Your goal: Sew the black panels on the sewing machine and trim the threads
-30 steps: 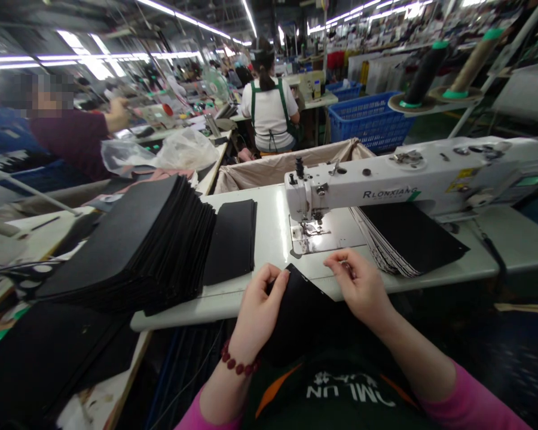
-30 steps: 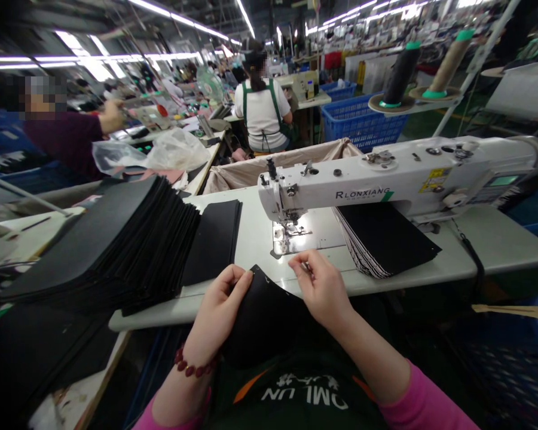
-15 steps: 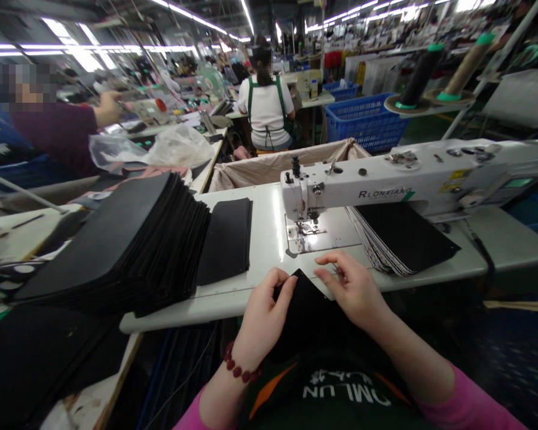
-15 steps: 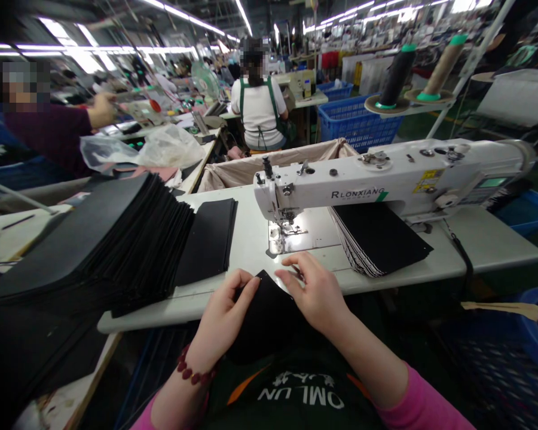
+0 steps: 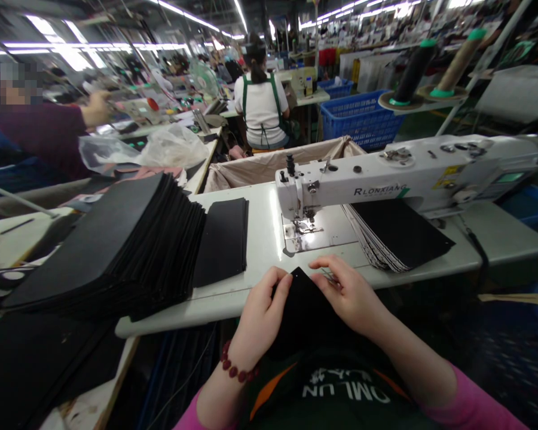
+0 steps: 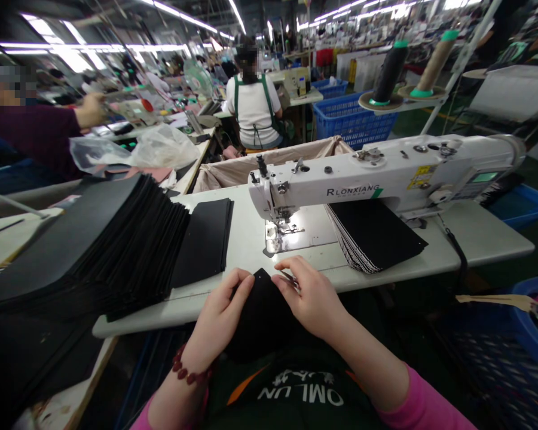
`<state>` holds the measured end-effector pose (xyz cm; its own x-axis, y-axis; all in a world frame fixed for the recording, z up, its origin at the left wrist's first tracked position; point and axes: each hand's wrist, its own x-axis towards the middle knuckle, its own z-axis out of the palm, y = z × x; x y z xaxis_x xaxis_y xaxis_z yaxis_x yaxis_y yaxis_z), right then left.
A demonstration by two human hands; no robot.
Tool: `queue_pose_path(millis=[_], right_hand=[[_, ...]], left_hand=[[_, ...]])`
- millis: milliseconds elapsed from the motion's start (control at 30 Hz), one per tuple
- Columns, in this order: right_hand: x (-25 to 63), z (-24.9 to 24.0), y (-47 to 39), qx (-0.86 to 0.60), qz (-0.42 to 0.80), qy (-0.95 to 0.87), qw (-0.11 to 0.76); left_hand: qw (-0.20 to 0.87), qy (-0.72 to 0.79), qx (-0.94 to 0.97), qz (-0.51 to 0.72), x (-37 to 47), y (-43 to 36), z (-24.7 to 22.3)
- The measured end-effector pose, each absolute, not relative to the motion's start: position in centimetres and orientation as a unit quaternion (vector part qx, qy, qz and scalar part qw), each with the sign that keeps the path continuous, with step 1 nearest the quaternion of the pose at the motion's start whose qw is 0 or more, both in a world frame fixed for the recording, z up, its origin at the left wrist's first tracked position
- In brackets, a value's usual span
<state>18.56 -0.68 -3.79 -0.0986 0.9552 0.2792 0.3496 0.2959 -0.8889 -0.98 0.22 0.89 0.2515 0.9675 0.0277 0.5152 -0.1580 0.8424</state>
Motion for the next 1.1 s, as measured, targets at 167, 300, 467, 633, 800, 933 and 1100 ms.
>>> queue_pose_path(millis=[167, 300, 467, 633, 800, 933, 1100], right_hand=[[19.4, -5.8, -0.7, -0.477, 0.438, -0.647, 0.402], [19.6, -5.6, -1.1, -0.467, 0.428, -0.652, 0.417], [19.2, -4.3, -1.6, -0.458, 0.368, -0.694, 0.416], [19.0, -4.5, -1.7, -0.45, 0.288, -0.737, 0.413], [20.0, -5.3, -1.0, -0.572, 0.214, -0.621, 0.491], [19.7, -4.9, -1.3, -0.536, 0.292, -0.625, 0.487], [18.4, -4.6, -1.5, -0.464, 0.263, -0.717, 0.449]], left_hand=[[0.469, 0.547, 0.574, 0.389, -2.9, 1.1, 0.8], [0.624, 0.492, 0.472, 0.382, -3.4, 1.0, -0.1], [0.746, 0.453, 0.395, 0.286, -2.9, 0.2, -1.3], [0.783, 0.441, 0.313, 0.308, -2.3, -0.1, -2.0], [0.777, 0.465, 0.267, 0.329, -2.3, -0.1, -2.1], [0.769, 0.471, 0.273, 0.334, -2.4, 0.1, -2.1], [0.759, 0.484, 0.278, 0.334, -1.9, 0.0, -2.1]])
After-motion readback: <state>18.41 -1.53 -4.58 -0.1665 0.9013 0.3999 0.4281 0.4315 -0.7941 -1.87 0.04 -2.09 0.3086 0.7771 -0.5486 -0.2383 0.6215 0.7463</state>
